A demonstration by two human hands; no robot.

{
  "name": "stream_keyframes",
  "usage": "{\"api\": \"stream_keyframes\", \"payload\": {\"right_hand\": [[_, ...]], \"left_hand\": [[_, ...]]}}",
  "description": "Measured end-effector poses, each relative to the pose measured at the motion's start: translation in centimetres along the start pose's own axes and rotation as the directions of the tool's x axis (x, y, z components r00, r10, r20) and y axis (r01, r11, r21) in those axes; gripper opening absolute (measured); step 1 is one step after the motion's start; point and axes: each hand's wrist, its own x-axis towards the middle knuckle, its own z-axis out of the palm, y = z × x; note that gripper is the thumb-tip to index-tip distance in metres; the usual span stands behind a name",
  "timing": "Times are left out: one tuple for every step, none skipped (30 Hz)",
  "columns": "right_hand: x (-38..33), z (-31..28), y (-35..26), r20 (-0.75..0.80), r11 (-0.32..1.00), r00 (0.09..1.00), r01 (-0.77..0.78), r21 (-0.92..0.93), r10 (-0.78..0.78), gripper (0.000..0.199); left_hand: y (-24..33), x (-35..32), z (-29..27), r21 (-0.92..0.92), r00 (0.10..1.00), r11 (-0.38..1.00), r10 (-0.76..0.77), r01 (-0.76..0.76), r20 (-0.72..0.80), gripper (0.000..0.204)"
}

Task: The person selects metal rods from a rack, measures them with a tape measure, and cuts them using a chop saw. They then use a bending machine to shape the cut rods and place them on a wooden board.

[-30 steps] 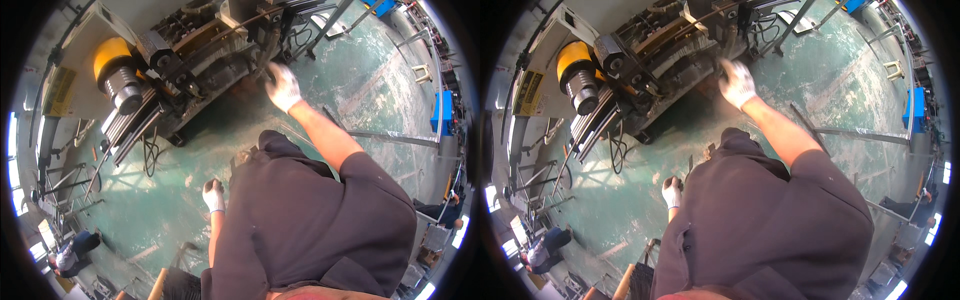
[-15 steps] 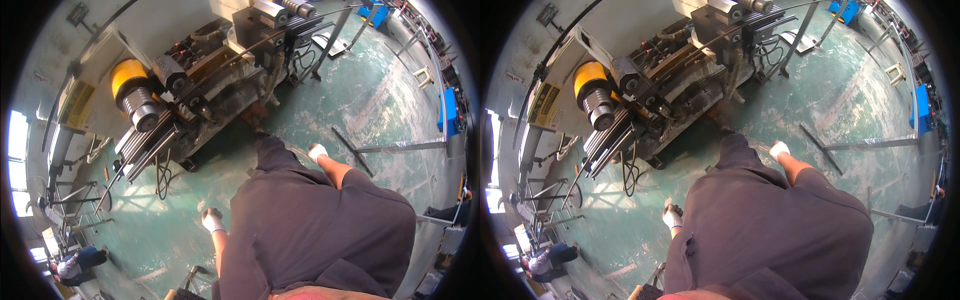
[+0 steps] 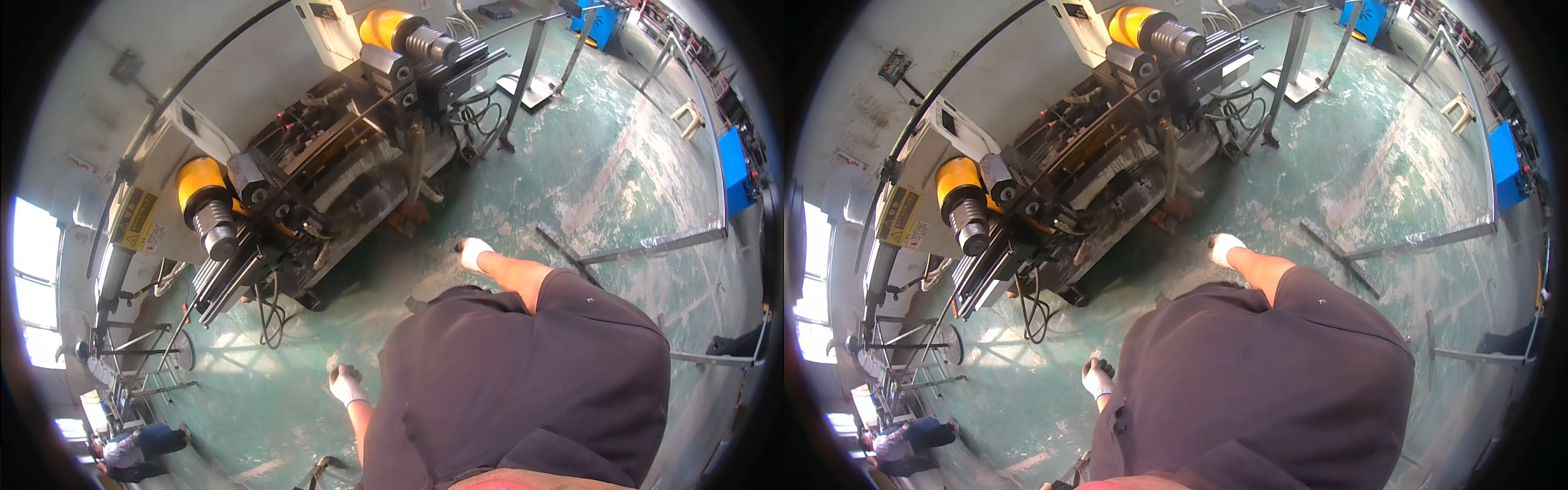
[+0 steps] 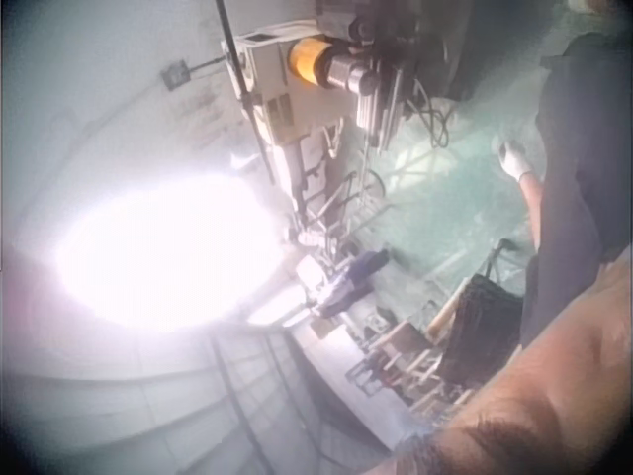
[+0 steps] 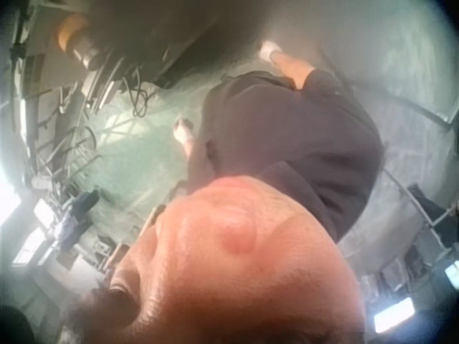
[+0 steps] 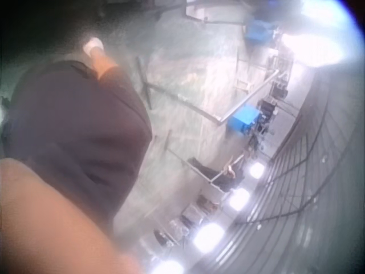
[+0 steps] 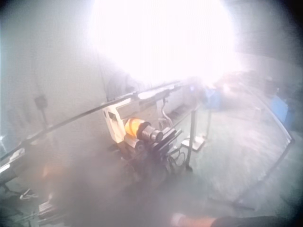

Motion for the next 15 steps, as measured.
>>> {"api": "stream_keyframes", "payload": {"right_hand": [[0.4, -0.1, 1.8, 0.019, 0.999, 1.0, -0.007, -0.034, 0.007, 0.05], [-0.1, -0.5, 2.3, 0.033, 0.999, 0.999, -0.028, -0.014, 0.029, 0.05], [-0.4, -0.9, 3.5, 0.039, 0.999, 0.999, -0.034, -0.005, 0.034, 0.049], [-0.7, -1.2, 5.0, 0.043, 0.999, 0.998, -0.049, 0.007, 0.048, 0.048], [-1.6, -1.6, 6.2, 0.061, 0.999, 0.997, -0.05, 0.006, 0.049, 0.047], [-2.8, -2.6, 6.3, 0.079, 0.999, 0.996, -0.038, 0.002, 0.038, 0.045], [-3.8, -3.5, 6.7, 0.09, 1.0, 0.996, -0.028, -0.004, 0.029, 0.044], [-4.7, -3.4, 8.5, 0.022, 1.0, 1.0, -0.015, 0.016, 0.015, 0.043], [-5.8, -4.1, 9.5, 0.023, 0.999, 0.999, -0.027, 0.024, 0.026, 0.041], [-6.8, -4.6, 9.9, 0.032, 1.0, 0.999, -0.023, 0.021, 0.022, 0.04], [-7.1, -4.5, 12.8, 0.046, 0.998, 0.997, -0.06, -0.03, 0.061, 0.039], [-7.0, -4.0, 16.3, 0.066, 0.993, 0.994, -0.083, -0.083, 0.089, 0.038], [-7.5, -4.3, 15.7, 0.106, 0.987, 0.991, -0.07, -0.142, 0.085, 0.038], [-9.0, -4.7, 15.9, 0.14, 0.979, 0.969, -0.197, -0.046, 0.202, 0.038], [-8.5, -3.5, 20.6, 0.099, 0.977, 0.977, -0.177, -0.119, 0.189, 0.038]], "left_hand": [[0.0, -1.3, 0.8, -0.06, 0.997, 0.998, -0.034, 0.029, -0.074, 0.013], [-1.1, -1.9, 0.4, -0.104, 0.992, 0.993, -0.064, 0.053, -0.108, 0.012], [-3.2, -2.3, -0.3, -0.104, 0.992, 0.99, -0.103, 0.095, -0.074, 0.01], [-5.0, -3.0, -0.7, -0.096, 0.989, 0.985, -0.144, 0.14, -0.035, 0.008], [-6.1, -4.7, 0.2, -0.013, 0.986, 0.987, -0.161, 0.16, -0.043, 0.005], [-7.4, -6.6, 0.6, 0.059, 0.982, 0.982, -0.176, 0.18, -0.062, 0.003], [-9.4, -7.8, 0.9, 0.078, 0.982, 0.98, -0.183, 0.186, -0.044, 0.002], [-11.5, -8.6, 1.2, 0.132, 0.986, 0.977, -0.168, 0.165, 0.015, 0.003], [-14.0, -8.7, 0.9, 0.185, 0.987, 0.975, -0.14, 0.124, 0.077, 0.005], [-16.2, -8.8, 0.9, 0.238, 0.987, 0.969, -0.094, 0.061, 0.133, 0.007], [-16.1, -10.5, 2.4, 0.365, 0.982, 0.931, -0.062, -0.008, 0.18, 0.009], [-16.4, -10.5, 3.1, 0.424, 0.965, 0.896, 0.017, -0.13, 0.261, 0.009], [-17.7, -9.8, 2.7, 0.47, 0.946, 0.849, 0.1, -0.243, 0.31, 0.01], [-18.8, -9.5, 1.5, 0.51, 0.918, 0.787, 0.174, -0.348, 0.357, 0.01], [-16.9, -10.9, 4.0, 0.509, 0.868, 0.752, 0.168, -0.42, 0.467, 0.009]]}}
